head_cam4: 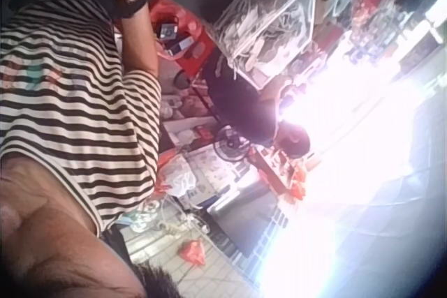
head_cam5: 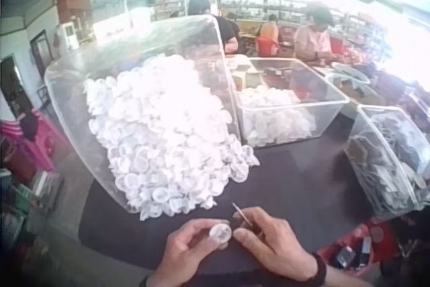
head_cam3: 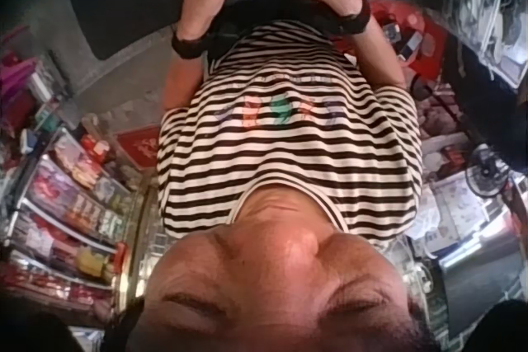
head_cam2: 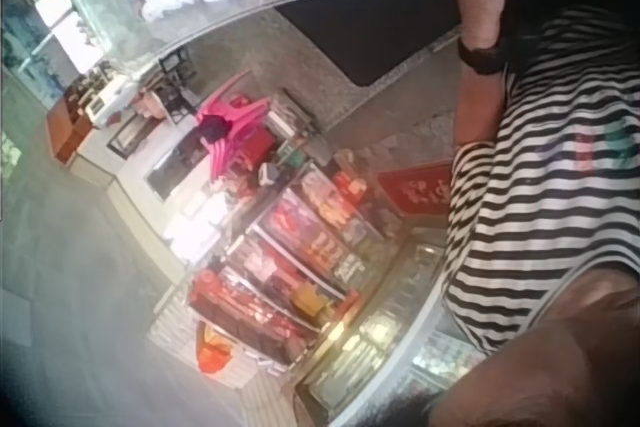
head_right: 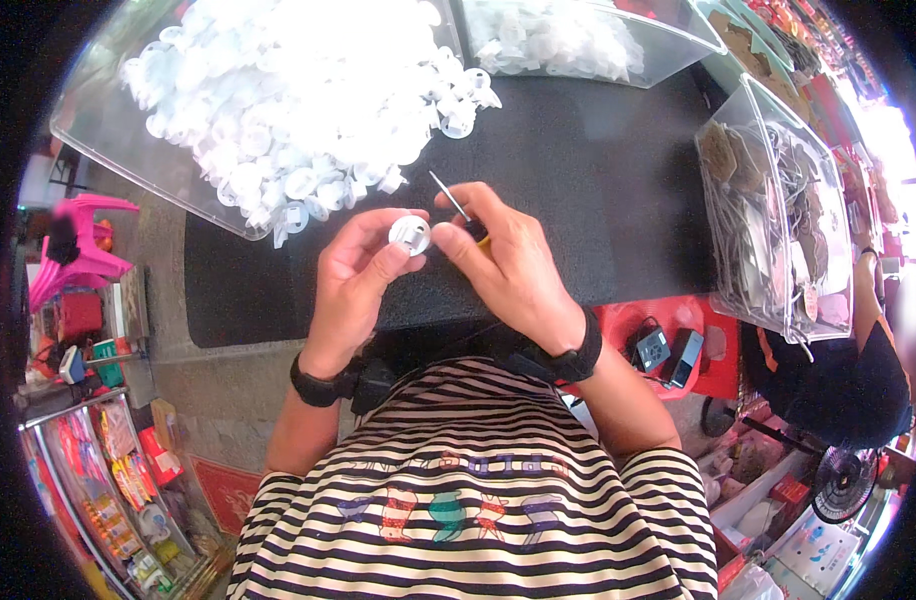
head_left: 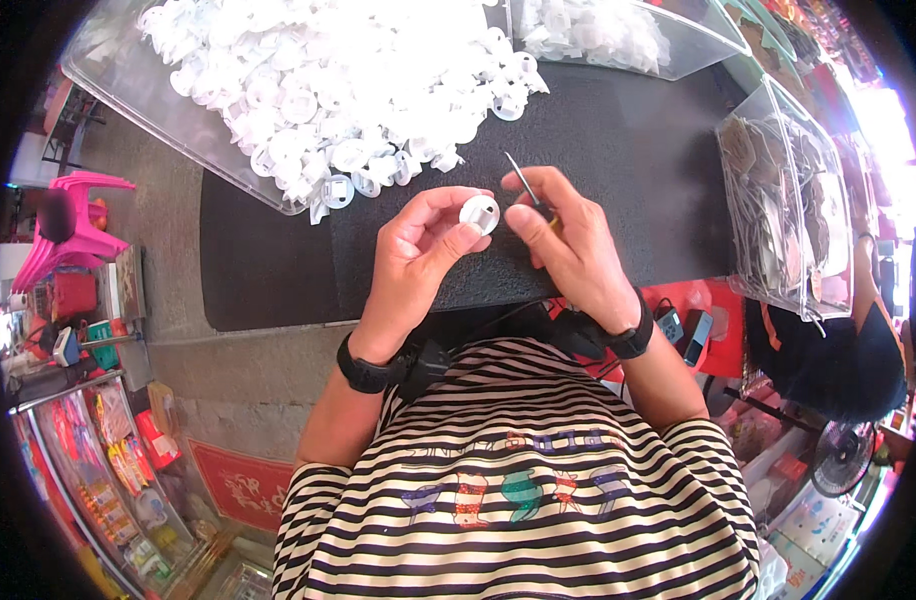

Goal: The person uses a screwdriver to assemble or adjust small white plastic components.

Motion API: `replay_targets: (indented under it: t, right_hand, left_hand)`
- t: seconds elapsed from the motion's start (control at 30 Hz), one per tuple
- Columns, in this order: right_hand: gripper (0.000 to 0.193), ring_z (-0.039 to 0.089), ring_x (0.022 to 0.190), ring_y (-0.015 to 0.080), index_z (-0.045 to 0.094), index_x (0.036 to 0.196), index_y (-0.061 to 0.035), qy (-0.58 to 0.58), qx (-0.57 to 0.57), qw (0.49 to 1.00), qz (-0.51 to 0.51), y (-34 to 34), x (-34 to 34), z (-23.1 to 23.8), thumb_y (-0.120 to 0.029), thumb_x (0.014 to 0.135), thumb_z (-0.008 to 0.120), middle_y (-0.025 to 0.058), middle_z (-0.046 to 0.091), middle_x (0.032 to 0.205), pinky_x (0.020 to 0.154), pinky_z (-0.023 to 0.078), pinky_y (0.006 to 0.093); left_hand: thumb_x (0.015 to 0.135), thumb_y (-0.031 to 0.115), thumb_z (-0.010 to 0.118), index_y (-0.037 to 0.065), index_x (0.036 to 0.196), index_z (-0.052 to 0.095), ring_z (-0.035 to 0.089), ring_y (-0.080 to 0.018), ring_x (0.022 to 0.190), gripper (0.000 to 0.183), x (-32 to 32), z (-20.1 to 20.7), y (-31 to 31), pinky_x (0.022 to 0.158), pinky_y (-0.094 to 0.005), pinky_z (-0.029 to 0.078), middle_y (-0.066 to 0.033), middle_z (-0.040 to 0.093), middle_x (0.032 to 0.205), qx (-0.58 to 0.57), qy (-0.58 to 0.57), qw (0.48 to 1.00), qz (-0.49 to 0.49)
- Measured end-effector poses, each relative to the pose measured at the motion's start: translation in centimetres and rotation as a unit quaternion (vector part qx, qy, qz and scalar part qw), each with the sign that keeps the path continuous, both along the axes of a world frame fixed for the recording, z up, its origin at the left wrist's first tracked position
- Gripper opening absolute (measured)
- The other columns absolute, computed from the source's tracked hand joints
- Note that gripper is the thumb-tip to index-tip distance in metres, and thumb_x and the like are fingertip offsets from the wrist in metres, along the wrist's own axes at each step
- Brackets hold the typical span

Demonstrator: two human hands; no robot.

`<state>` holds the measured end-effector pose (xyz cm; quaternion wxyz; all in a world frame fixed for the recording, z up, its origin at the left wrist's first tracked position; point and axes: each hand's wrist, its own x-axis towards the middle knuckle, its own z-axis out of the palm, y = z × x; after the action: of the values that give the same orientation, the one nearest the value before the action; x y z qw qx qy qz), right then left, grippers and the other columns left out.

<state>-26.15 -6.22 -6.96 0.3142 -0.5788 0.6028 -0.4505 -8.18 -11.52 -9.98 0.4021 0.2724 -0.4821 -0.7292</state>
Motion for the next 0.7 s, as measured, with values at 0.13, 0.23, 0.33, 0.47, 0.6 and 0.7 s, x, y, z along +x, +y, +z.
replay_targets:
  t: [0.13,0.23,0.33,0.47,0.6,0.7]
  right_hand:
    - [0.037,0.055,0.064,0.0107,0.055,0.131,-0.0049,-0.078,0.036,0.996,-0.029,0.8,-0.9,-0.2,-0.009,0.095,0.06,0.0055,0.058,0.078,0.059,0.045,0.027]
    - [0.042,0.057,0.066,0.0148,0.054,0.133,-0.006,0.007,-0.03,0.999,-0.038,0.9,-1.1,-1.1,-0.007,0.092,0.062,0.008,0.059,0.083,0.061,0.047,0.0291]
    - [0.049,0.059,0.069,0.0208,0.052,0.137,-0.0069,0.091,-0.1,0.991,0.007,1.3,-1.2,-1.9,-0.004,0.09,0.065,0.0104,0.059,0.086,0.065,0.049,0.0314]
    - [0.06,0.06,0.073,0.0259,0.047,0.144,-0.0113,0.089,-0.039,0.995,0.023,1.8,-1.5,-0.9,-0.001,0.088,0.063,0.0126,0.058,0.086,0.069,0.05,0.0332]
    - [0.057,0.057,0.067,0.0265,0.05,0.143,-0.0137,0.112,-0.045,0.991,0.065,2.1,-1.5,0.4,-0.001,0.088,0.062,0.0127,0.055,0.08,0.065,0.048,0.0345]
    - [0.05,0.052,0.061,0.0264,0.057,0.138,-0.014,0.146,0.01,0.985,0.086,2.4,-1.8,1.1,-0.003,0.089,0.062,0.0117,0.051,0.074,0.06,0.045,0.0361]
  left_hand:
    - [0.095,0.008,0.065,-0.002,0.123,0.061,0.063,-0.01,0.101,0.03,0.1,0.0,-0.3,0.086,-0.0266,0.056,-0.0076,0.067,0.113,0.007,-0.011,1.0,0.0]
    - [0.095,0.009,0.063,0.002,0.125,0.061,0.062,-0.0129,0.107,0.031,0.2,-0.2,-0.3,0.087,-0.0273,0.055,-0.0107,0.063,0.127,-0.015,-0.013,1.0,-0.007]
    - [0.096,0.009,0.063,0.002,0.125,0.062,0.063,-0.0132,0.106,0.03,0.1,-0.3,-0.4,0.087,-0.027,0.055,-0.0113,0.063,0.127,-0.007,-0.008,1.0,-0.009]
    - [0.096,0.008,0.061,0.001,0.127,0.06,0.064,-0.0145,0.105,0.031,0.2,-0.2,-0.4,0.087,-0.0269,0.055,-0.0124,0.062,0.127,0.006,-0.001,1.0,0.004]
    - [0.096,0.007,0.061,0.0,0.128,0.058,0.064,-0.0155,0.105,0.033,0.3,-0.6,-0.5,0.087,-0.0269,0.055,-0.0126,0.062,0.126,0.008,0.01,1.0,0.003]
    - [0.095,0.006,0.063,-0.001,0.128,0.059,0.064,-0.0156,0.105,0.034,0.2,-0.4,-0.5,0.087,-0.0271,0.055,-0.0122,0.063,0.125,0.005,-0.011,1.0,0.0]
